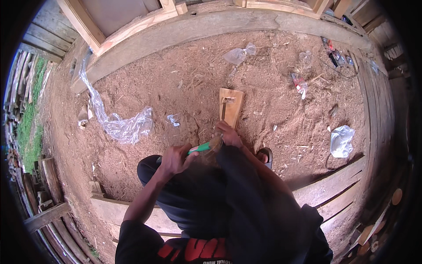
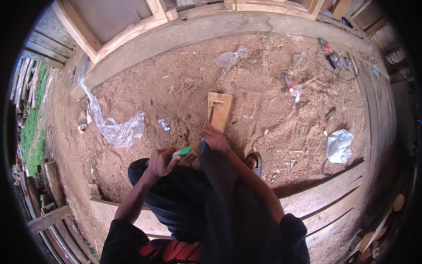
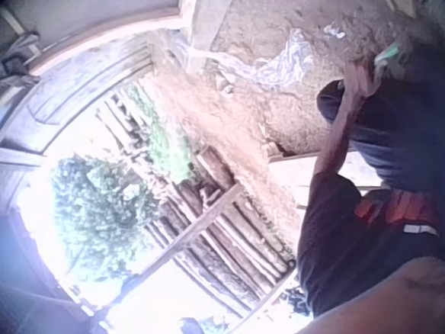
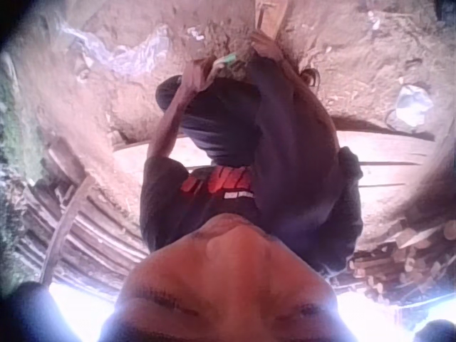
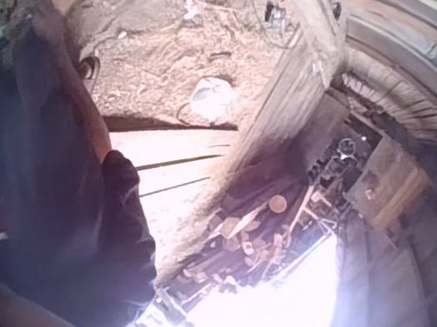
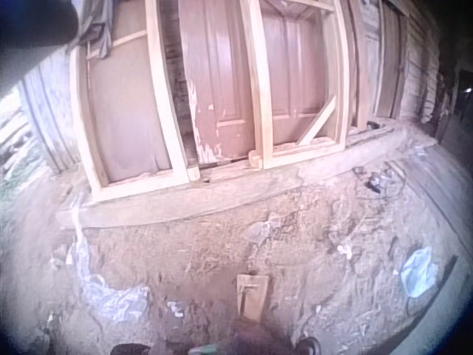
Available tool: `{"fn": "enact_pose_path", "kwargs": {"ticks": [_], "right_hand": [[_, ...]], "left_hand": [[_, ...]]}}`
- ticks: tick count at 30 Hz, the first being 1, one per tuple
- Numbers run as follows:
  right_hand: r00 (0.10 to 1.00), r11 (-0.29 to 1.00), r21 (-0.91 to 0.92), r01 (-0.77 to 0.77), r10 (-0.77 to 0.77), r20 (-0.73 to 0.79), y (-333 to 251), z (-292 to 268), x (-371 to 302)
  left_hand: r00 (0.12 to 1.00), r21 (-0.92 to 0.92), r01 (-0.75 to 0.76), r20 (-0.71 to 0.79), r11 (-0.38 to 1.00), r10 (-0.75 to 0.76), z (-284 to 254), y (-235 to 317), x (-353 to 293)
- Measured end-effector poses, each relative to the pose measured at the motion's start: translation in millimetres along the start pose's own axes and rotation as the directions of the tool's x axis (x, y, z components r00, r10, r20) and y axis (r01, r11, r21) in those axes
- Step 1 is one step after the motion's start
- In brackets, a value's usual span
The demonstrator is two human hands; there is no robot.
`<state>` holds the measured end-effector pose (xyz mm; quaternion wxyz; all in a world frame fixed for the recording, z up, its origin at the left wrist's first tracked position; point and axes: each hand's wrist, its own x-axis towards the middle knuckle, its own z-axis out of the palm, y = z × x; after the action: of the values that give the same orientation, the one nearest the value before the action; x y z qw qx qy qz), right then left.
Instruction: The person sits on the ground and uses a chisel and hammer to carve a small wooden block. They repeatedly strike the chisel to remove wood shavings and shape the block.
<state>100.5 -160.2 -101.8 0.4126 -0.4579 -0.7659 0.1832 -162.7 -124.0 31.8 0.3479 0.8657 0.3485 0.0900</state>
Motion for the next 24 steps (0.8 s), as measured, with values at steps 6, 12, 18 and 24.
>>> {"fn": "enact_pose_path", "kwargs": {"ticks": [6,12,18,24], "right_hand": [[0.908,0.918,0.022,-0.397,0.389,0.153,-16,22,-10],[0.963,0.967,-0.111,-0.228,0.241,0.122,11,53,-28],[0.976,0.974,0.130,-0.183,0.196,-0.097,-30,-27,15],[0.953,0.966,0.174,-0.194,0.227,-0.200,-48,-43,21]], "left_hand": [[1.000,0.011,0.014,-0.015,1.000,-0.014,0,0,-3],[0.998,0.036,-0.023,-0.049,0.999,0.024,6,2,-1],[0.999,0.030,0.016,-0.052,0.999,-0.014,-2,8,0],[0.997,0.025,0.040,-0.070,0.999,-0.038,0,9,5]]}}
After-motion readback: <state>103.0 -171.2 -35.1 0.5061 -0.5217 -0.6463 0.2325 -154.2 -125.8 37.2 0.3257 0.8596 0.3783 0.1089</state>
